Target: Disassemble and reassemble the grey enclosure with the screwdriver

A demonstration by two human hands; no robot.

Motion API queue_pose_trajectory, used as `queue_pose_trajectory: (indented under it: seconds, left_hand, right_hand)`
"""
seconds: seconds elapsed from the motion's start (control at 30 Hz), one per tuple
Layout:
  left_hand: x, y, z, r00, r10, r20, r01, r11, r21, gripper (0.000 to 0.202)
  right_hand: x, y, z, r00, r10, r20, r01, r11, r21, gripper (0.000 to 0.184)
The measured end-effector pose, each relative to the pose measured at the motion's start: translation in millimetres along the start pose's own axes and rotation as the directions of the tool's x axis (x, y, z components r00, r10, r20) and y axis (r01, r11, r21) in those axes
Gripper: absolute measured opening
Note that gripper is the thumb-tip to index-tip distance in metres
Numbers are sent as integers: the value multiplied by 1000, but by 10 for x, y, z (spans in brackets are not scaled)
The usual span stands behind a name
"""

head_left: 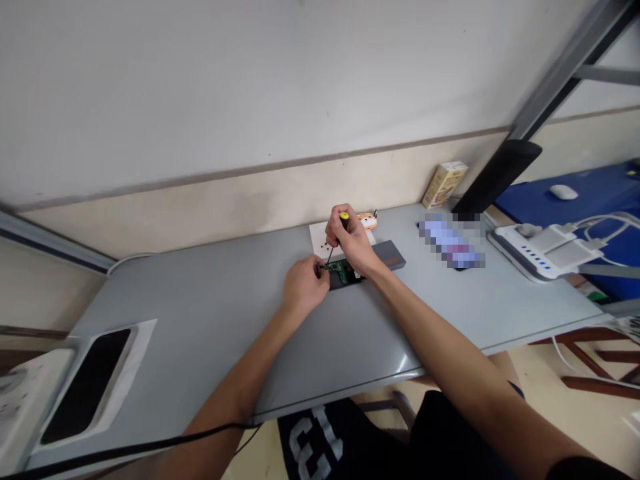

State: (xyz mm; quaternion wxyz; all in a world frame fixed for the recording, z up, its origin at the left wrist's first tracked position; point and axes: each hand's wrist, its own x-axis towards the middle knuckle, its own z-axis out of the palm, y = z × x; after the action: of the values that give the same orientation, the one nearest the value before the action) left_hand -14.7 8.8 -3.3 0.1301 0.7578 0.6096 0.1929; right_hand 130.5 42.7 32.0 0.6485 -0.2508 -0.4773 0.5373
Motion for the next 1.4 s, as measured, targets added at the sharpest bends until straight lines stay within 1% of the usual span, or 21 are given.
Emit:
queue_pose_trajectory:
  seconds: [0.13, 0.23, 0.33, 0.4, 0.53, 0.63, 0.67, 0.8, 0.87, 0.93, 1.03, 1.13, 1.23, 1.3, 1.4]
  left_hand:
    - [15, -1, -5, 1000, -1, 17, 1, 1000, -5, 13]
    - [24, -5, -6, 1000, -4, 25, 4, 1000, -3, 13]
    - [28, -13, 4, 999, -17, 30, 18, 1000, -15, 13]
    - [26, -17, 13, 1000, -8, 23, 9, 1000, -30, 13]
    - [19, -22, 17, 1000, 13, 0, -13, 999, -33, 12]
    - [14, -26, 15, 1000, 25, -7, -26, 999, -34, 13]
    - [13, -28, 16, 1000, 30, -9, -30, 999, -37, 13]
    - [11, -39, 25, 999, 33, -12, -34, 998, -43, 13]
    - [9, -44, 33, 999, 28, -18, -28, 999, -44, 13]
    - [6, -47, 42, 999, 28, -31, -29, 998, -51, 12]
    - [4, -48, 52, 999, 30, -43, -32, 997, -67, 13]
    - [6, -51, 55, 999, 11, -42, -14, 997, -79, 12]
    - [12, -61, 55, 999, -3, -42, -1, 996, -87, 11]
    - [17, -71, 58, 999, 5, -45, -9, 996, -92, 10]
    - [20, -81, 62, 999, 11, -54, -16, 995, -95, 11]
  right_hand:
    - [3, -51, -11, 998, 65, 25, -65, 998, -2, 46]
    - [-8, -64, -31, 997, 70, 16, -70, 998, 0, 41]
    - [3, -30, -38, 998, 55, -7, -55, 998, 25, 45]
    - [21, -13, -32, 999, 43, -25, -42, 998, 39, 45]
    - [35, -48, -22, 996, 88, -14, -87, 994, 65, 45]
    - [26, -74, -37, 995, 98, -21, -97, 994, 49, 39]
    - [24, -70, -44, 995, 96, -31, -94, 994, 49, 40]
    - [36, -25, -60, 993, 80, -84, -76, 996, 50, 54]
    - [48, -17, -60, 992, 57, -110, -52, 998, 40, 54]
    - [57, -33, -65, 994, 56, -95, -49, 996, 75, 49]
    - [62, -74, -91, 995, 96, -38, -89, 986, 140, 44]
    - [55, -83, -123, 994, 97, -51, -89, 987, 134, 40]
    - [45, -48, -125, 994, 90, -62, -81, 987, 136, 50]
    - [41, -25, -103, 993, 91, -78, -83, 992, 97, 54]
    - [41, -31, -70, 991, 83, -108, -79, 996, 43, 50]
